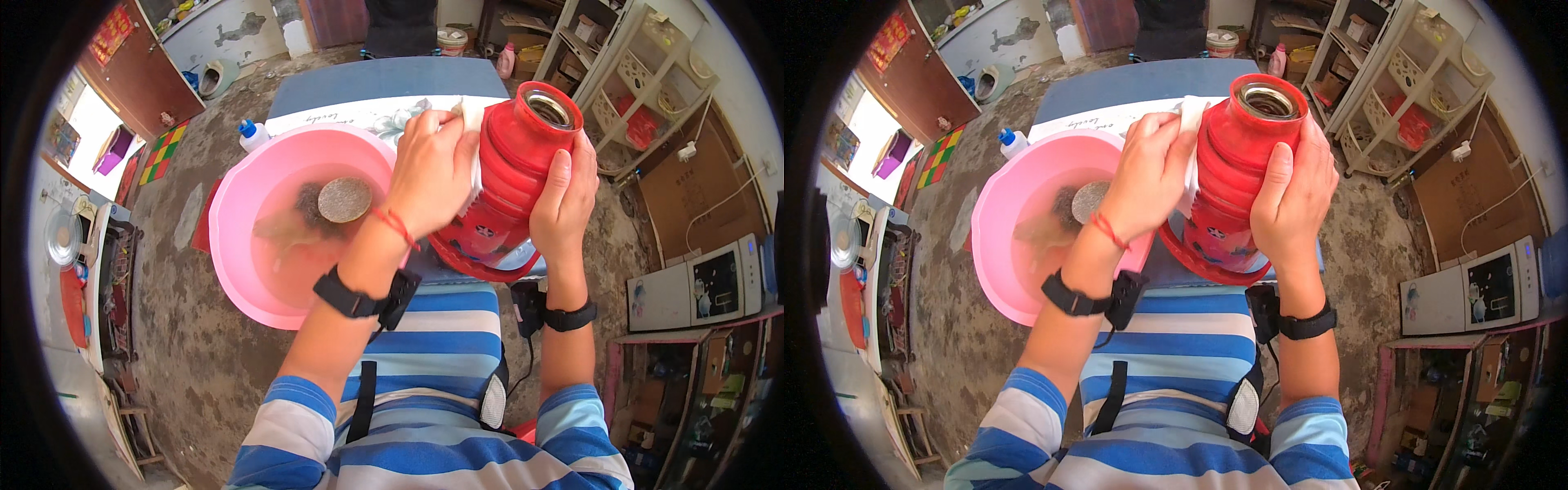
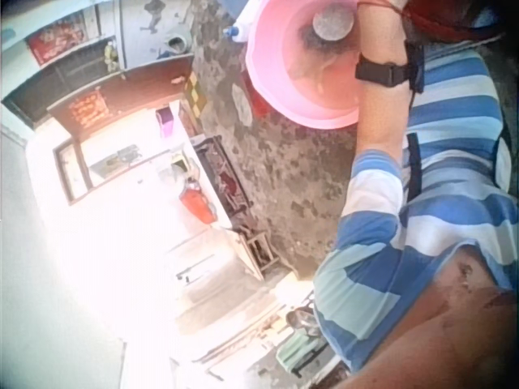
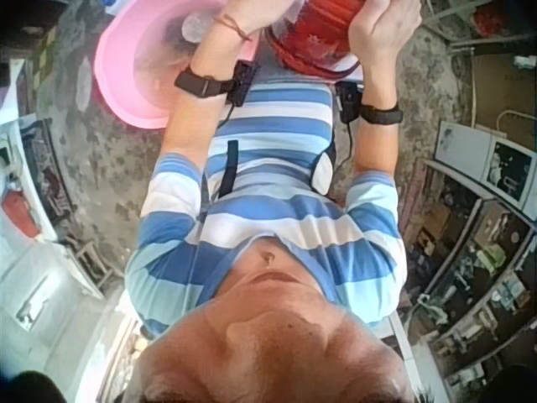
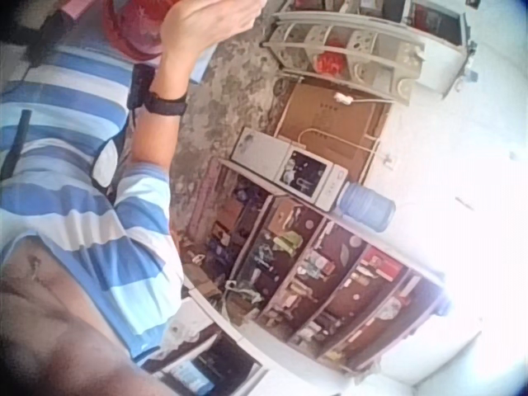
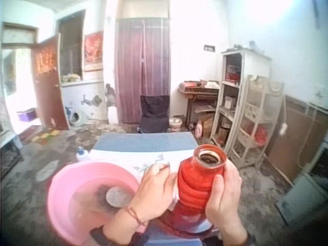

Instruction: The person cleans a red thermos using a sponge and a cloth. They scrub the exterior surface and the rim with the sponge and then wipe it dry with the cloth.

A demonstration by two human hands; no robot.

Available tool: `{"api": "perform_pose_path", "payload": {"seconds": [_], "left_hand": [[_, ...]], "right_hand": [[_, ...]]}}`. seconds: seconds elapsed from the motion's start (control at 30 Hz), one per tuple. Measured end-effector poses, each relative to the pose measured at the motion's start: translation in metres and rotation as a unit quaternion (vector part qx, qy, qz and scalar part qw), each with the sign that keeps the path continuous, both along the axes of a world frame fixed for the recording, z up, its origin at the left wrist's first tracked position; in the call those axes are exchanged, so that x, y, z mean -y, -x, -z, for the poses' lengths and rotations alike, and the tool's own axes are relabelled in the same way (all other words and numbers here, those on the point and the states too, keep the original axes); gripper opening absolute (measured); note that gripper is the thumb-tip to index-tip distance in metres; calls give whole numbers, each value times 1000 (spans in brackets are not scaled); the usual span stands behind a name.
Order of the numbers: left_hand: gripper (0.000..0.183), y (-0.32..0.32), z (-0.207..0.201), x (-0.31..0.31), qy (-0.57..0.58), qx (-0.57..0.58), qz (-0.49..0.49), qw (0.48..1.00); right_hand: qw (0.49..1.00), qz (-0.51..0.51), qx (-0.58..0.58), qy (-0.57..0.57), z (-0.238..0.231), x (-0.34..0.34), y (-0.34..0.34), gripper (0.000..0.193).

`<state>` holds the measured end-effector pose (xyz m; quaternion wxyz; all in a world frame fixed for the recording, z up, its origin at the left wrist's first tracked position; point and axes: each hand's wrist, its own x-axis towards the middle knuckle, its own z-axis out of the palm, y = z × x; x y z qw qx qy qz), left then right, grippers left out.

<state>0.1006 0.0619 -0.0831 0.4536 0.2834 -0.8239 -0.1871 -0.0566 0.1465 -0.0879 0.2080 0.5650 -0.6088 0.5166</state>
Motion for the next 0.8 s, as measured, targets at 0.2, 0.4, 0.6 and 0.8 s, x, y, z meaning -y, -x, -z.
{"api": "perform_pose_path", "payload": {"seconds": [0.2, 0.4, 0.6, 0.8], "left_hand": [[19, 3, 5, -26, 48, -22, -29, 998], [28, 4, 4, -65, 150, 21, -105, 983], [30, 5, 12, -71, 208, 17, -90, 974], [23, 17, 19, -83, 214, -33, -89, 972]], "right_hand": [[1000, 13, -6, 4, 0, 2, -2, 41], [1000, 26, -6, -2, 0, 1, -2, 41], [1000, 18, -4, 1, 1, 4, -2, 41], [999, -15, 28, -17, 9, -1, 12, 46]]}}
